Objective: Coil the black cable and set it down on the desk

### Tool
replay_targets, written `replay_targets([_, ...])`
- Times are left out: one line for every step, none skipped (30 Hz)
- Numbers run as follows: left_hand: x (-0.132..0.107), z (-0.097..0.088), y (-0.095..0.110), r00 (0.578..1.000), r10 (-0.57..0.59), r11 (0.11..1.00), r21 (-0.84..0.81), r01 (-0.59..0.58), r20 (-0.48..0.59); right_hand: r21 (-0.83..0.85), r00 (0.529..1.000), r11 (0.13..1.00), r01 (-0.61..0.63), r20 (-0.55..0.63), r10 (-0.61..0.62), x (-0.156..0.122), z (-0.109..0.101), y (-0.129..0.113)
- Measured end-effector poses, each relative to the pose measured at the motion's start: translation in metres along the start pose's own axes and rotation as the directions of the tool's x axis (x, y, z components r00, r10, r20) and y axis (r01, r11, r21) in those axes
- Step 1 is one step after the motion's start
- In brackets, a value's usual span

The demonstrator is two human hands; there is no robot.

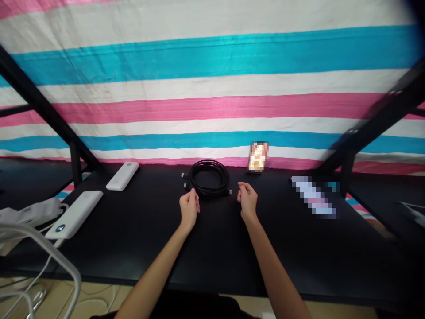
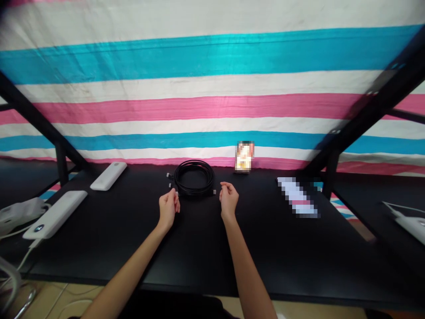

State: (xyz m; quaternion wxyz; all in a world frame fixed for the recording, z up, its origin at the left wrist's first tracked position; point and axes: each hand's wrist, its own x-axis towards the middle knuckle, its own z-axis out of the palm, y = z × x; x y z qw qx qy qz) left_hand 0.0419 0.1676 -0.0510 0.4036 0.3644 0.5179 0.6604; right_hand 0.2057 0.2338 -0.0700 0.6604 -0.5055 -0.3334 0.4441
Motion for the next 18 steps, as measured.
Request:
replay_targets([0.000, 0.000, 0.000, 1.000, 0.001, 1.000, 0.001, -0.001, -0.002, 0.000, 1.000, 1.000, 0.000, 0.002, 0.000, 0.000, 0.000, 0.000])
replay_targets([0.000, 0.000, -0.001, 1.000, 0.002, 1.000, 0.001, -0.002, -0.004, -0.002, 1.000, 1.000, 0.000, 0.008, 0.000, -0.001, 0.000, 0.000])
replay_targets([0.000, 0.000, -0.001, 1.000, 0.003, 1.000, 0.002, -0.003, -0.008, -0.005, 1.000, 1.000, 0.000, 0.017, 0.000, -0.002, 0.001, 0.001])
replay_targets([0.001, 0.000, -0.001, 1.000, 0.005, 1.000, 0.003, -0.005, -0.011, -0.009, 1.000, 1.000, 0.000, 0.027, 0.000, -0.004, 0.002, 0.001])
replay_targets([0.001, -0.001, -0.002, 1.000, 0.007, 1.000, 0.004, -0.007, -0.014, -0.014, 0.999, 1.000, 0.000, 0.037, 0.000, -0.005, 0.003, 0.002])
replay_targets([0.002, -0.001, -0.002, 1.000, 0.010, 1.000, 0.005, -0.010, -0.016, -0.019, 0.999, 1.000, 0.001, 0.047, -0.001, -0.007, 0.004, 0.003])
replay_targets([0.002, -0.002, -0.002, 1.000, 0.012, 1.000, 0.005, -0.012, -0.018, -0.024, 0.998, 1.000, 0.003, 0.055, -0.002, -0.009, 0.005, 0.003])
replay_targets([0.002, -0.002, -0.001, 1.000, 0.015, 1.000, 0.004, -0.015, -0.019, -0.029, 0.998, 1.000, 0.004, 0.061, -0.003, -0.010, 0.005, 0.003])
replay_targets([0.003, -0.003, -0.001, 1.000, 0.016, 1.000, 0.002, -0.016, -0.021, -0.033, 0.998, 0.999, 0.006, 0.065, -0.004, -0.011, 0.006, 0.004])
replay_targets([0.003, -0.003, 0.000, 1.000, 0.017, 1.000, 0.000, -0.017, -0.022, -0.037, 0.998, 0.999, 0.007, 0.067, -0.005, -0.011, 0.006, 0.004])
replay_targets([0.003, -0.003, 0.000, 1.000, 0.017, 1.000, -0.003, -0.017, -0.024, -0.041, 0.998, 0.999, 0.009, 0.068, -0.006, -0.011, 0.006, 0.004])
replay_targets([0.003, -0.003, 0.001, 1.000, 0.017, 1.000, -0.005, -0.017, -0.026, -0.044, 0.998, 0.999, 0.010, 0.067, -0.007, -0.011, 0.006, 0.004])
replay_targets([0.003, -0.003, 0.001, 0.999, 0.017, 1.000, -0.007, -0.017, -0.028, -0.047, 0.998, 0.999, 0.011, 0.067, -0.008, -0.011, 0.006, 0.005])
replay_targets([0.003, -0.003, 0.002, 0.999, 0.017, 1.000, -0.008, -0.017, -0.028, -0.050, 0.998, 0.999, 0.012, 0.067, -0.009, -0.011, 0.006, 0.005])
replay_targets([0.003, -0.003, 0.002, 0.999, 0.016, 1.000, -0.008, -0.016, -0.028, -0.052, 0.998, 0.999, 0.012, 0.068, -0.008, -0.011, 0.006, 0.005])
replay_targets([0.003, -0.003, 0.002, 1.000, 0.015, 1.000, -0.008, -0.015, -0.027, -0.055, 0.998, 0.998, 0.011, 0.070, -0.007, -0.012, 0.007, 0.005])
replay_targets([0.003, -0.003, 0.002, 1.000, 0.013, 1.000, -0.007, -0.013, -0.026, -0.057, 0.997, 0.998, 0.010, 0.072, -0.006, -0.012, 0.007, 0.005])
replay_targets([0.003, -0.003, 0.001, 1.000, 0.011, 1.000, -0.006, -0.011, -0.025, -0.060, 0.997, 0.998, 0.011, 0.072, -0.007, -0.013, 0.007, 0.004])
